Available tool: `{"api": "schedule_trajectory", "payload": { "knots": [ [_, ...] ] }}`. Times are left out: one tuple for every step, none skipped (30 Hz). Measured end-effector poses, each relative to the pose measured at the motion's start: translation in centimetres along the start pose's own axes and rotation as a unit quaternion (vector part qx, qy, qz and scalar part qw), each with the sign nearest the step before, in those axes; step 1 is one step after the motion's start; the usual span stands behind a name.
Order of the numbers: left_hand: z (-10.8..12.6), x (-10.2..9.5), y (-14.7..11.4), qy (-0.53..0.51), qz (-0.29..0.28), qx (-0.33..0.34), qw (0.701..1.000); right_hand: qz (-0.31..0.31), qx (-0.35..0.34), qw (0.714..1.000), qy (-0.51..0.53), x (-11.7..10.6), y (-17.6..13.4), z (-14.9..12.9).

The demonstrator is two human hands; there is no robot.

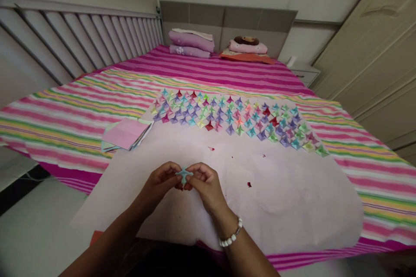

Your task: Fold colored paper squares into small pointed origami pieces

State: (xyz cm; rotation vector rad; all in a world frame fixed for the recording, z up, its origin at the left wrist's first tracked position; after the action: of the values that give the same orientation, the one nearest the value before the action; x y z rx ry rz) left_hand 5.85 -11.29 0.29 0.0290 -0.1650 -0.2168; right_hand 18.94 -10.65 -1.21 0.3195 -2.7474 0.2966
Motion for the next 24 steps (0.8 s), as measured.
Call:
{"api": "schedule_trajectory", "payload": {
  "knots": [
    [0.1, 0.0, 0.0, 0.002, 0.006, 0.001, 1.0, 0.003, 0.0, 1.0, 0.002, 0.0, 0.0, 0.0],
    [0.1, 0.0, -0.1, 0.004, 0.011, 0.002, 1.0, 0.007, -0.001, 1.0, 0.006, 0.0, 0.0, 0.0],
    [0.0, 0.0, -0.1, 0.003, 0.016, 0.002, 1.0, 0.01, -0.001, 1.0, 0.009, 0.0, 0.0, 0.1],
    [-0.1, 0.0, -0.1, 0.001, 0.021, 0.0, 1.0, 0.013, -0.002, 1.0, 0.012, 0.0, 0.0, 0.1],
    [-0.2, -0.1, -0.1, -0.004, 0.024, -0.002, 1.0, 0.015, -0.003, 1.0, 0.016, 0.0, 0.0, 0.1],
    [-0.4, -0.1, -0.1, -0.011, 0.025, -0.005, 1.0, 0.016, -0.007, 1.0, 0.021, 0.0, 0.0, 0.1],
    [-0.6, -0.2, -0.2, -0.018, 0.026, -0.009, 0.999, 0.015, -0.012, 1.0, 0.025, 0.0, 0.0, 0.1],
    [-0.9, -0.2, -0.2, -0.024, 0.025, -0.013, 0.999, 0.014, -0.018, 0.999, 0.027, 0.0, 0.0, 0.0],
    [-1.0, -0.3, -0.2, -0.03, 0.024, -0.015, 0.999, 0.013, -0.025, 0.999, 0.027, 0.0, 0.0, -0.1],
    [-1.1, -0.3, -0.3, -0.035, 0.022, -0.016, 0.999, 0.014, -0.031, 0.999, 0.024, 0.0, 0.0, -0.2],
    [-1.2, -0.3, -0.3, -0.041, 0.02, -0.017, 0.999, 0.014, -0.036, 0.999, 0.018, 0.0, 0.0, -0.3],
    [-1.2, -0.3, -0.3, -0.045, 0.019, -0.017, 0.999, 0.015, -0.042, 0.999, 0.01, 0.0, -0.1, -0.5],
    [-1.1, -0.3, -0.3, -0.048, 0.019, -0.017, 0.999, 0.016, -0.047, 0.999, 0.001, 0.0, -0.1, -0.6],
    [-1.0, -0.3, -0.4, -0.047, 0.021, -0.018, 0.999, 0.016, -0.053, 0.998, -0.006, 0.0, -0.2, -0.8],
    [-0.9, -0.2, -0.4, -0.043, 0.024, -0.018, 0.999, 0.016, -0.059, 0.998, -0.012, 0.1, -0.2, -0.9],
    [-0.7, -0.2, -0.3, -0.037, 0.027, -0.018, 0.999, 0.016, -0.064, 0.998, -0.017, 0.1, -0.3, -1.0],
    [-0.6, -0.1, -0.3, -0.03, 0.029, -0.016, 0.999, 0.016, -0.067, 0.997, -0.023, 0.2, -0.3, -1.1],
    [-0.4, -0.1, -0.3, -0.025, 0.032, -0.014, 0.999, 0.015, -0.069, 0.997, -0.028, 0.2, -0.4, -1.1],
    [-0.3, 0.0, -0.3, -0.021, 0.032, -0.013, 0.999, 0.012, -0.071, 0.997, -0.032, 0.3, -0.5, -1.2],
    [-0.2, 0.0, -0.3, -0.02, 0.032, -0.012, 0.999, 0.008, -0.072, 0.997, -0.035, 0.3, -0.5, -1.2],
    [-0.1, 0.1, -0.2, -0.02, 0.031, -0.011, 0.999, 0.001, -0.074, 0.997, -0.039, 0.4, -0.6, -1.3],
    [0.0, 0.1, -0.2, -0.018, 0.032, -0.01, 0.999, -0.007, -0.076, 0.996, -0.042, 0.5, -0.7, -1.3],
    [0.1, 0.0, -0.2, -0.014, 0.033, -0.009, 0.999, -0.016, -0.076, 0.996, -0.046, 0.5, -0.8, -1.3],
    [0.1, 0.0, -0.2, -0.011, 0.033, -0.006, 0.999, -0.021, -0.071, 0.996, -0.05, 0.5, -0.9, -1.3]
  ]
}}
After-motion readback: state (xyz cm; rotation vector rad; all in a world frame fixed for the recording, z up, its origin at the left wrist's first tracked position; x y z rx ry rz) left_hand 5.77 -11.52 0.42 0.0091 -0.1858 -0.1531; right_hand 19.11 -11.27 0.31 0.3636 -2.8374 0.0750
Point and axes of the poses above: each hand's wrist, its own y-axis towards the middle knuckle, its own x-axis out of the palm, z = x × y, the point moved 5 cm from there along y, towards the middle knuckle, and after that the axes turned 8 degrees about x, right-handed, at the moved point
